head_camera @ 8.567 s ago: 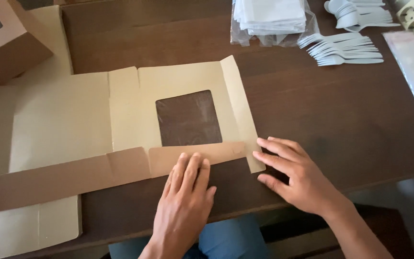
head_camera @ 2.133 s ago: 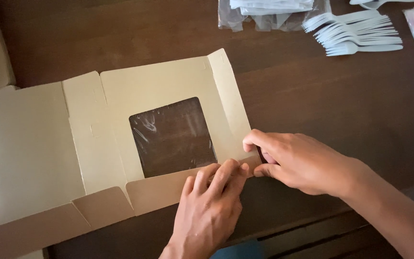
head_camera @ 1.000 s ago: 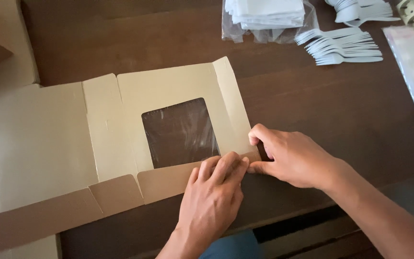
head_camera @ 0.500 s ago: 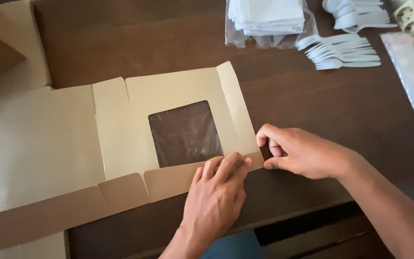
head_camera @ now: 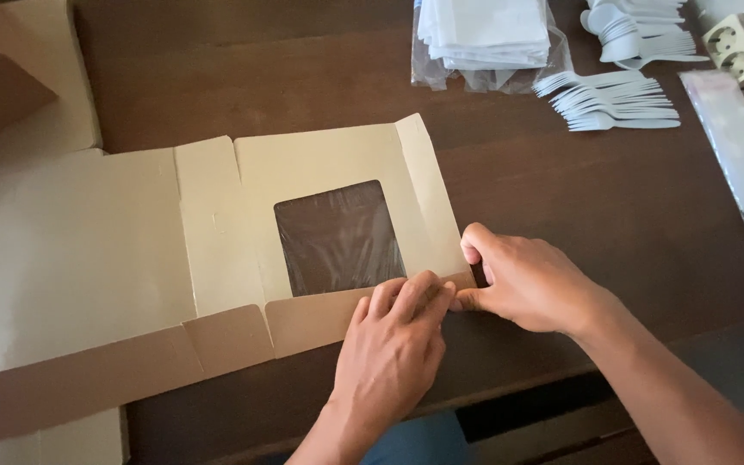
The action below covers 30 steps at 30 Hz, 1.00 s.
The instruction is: The person folds and tucks the flaps of a flat cardboard box with a clear window to form a three-dimensional container. They work on each side in sequence, pressing and creasing the edges to secure the shape.
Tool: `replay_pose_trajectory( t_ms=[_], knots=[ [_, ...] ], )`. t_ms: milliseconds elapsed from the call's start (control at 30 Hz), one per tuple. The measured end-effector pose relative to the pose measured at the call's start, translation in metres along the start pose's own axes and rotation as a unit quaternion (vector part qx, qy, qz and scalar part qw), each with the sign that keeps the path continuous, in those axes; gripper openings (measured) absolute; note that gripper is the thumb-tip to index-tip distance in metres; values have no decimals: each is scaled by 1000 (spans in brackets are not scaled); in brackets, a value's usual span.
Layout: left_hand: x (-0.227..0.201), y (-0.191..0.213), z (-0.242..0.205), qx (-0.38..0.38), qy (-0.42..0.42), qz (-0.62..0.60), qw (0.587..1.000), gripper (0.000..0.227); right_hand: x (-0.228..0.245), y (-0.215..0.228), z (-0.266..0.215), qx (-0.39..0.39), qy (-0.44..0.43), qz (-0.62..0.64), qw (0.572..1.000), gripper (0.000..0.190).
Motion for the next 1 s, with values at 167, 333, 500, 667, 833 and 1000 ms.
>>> replay_pose_trajectory(
  t_ms=[167, 333, 500, 667, 833, 1000],
  knots=[
    [1, 0, -1, -8, -6, -1, 1000, 44, 3, 9, -4, 43, -23, 3, 999, 45],
    [2, 2, 0, -8, -14, -5, 1000, 46, 0, 11, 1, 61, -23, 17, 998, 43],
    [1, 3, -1, -19, -16, 2, 1000, 42, -4, 18, -3, 80, -29, 34, 996, 26],
    [0, 6, -2, -26, -19, -7, 999, 41, -6, 17, -8, 82, -13, 48, 995, 20],
    [1, 4, -6, -15, -25, -27, 999, 42, -19, 1, -2, 65, 32, 70, 995, 17],
    [-6, 25, -13, -90, -71, -130, 985, 46, -28, -8, -13, 5, 27, 167, 986, 21]
  ],
)
Point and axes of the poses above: each hand's wrist, its own z-axis towards the middle knuckle, its own y-axis out of the back of the hand, x = y × z, the point moved 4 cm from there along z, towards the middle knuckle, and after that the axes turned 12 degrees about -y, right-handed, at the moved point
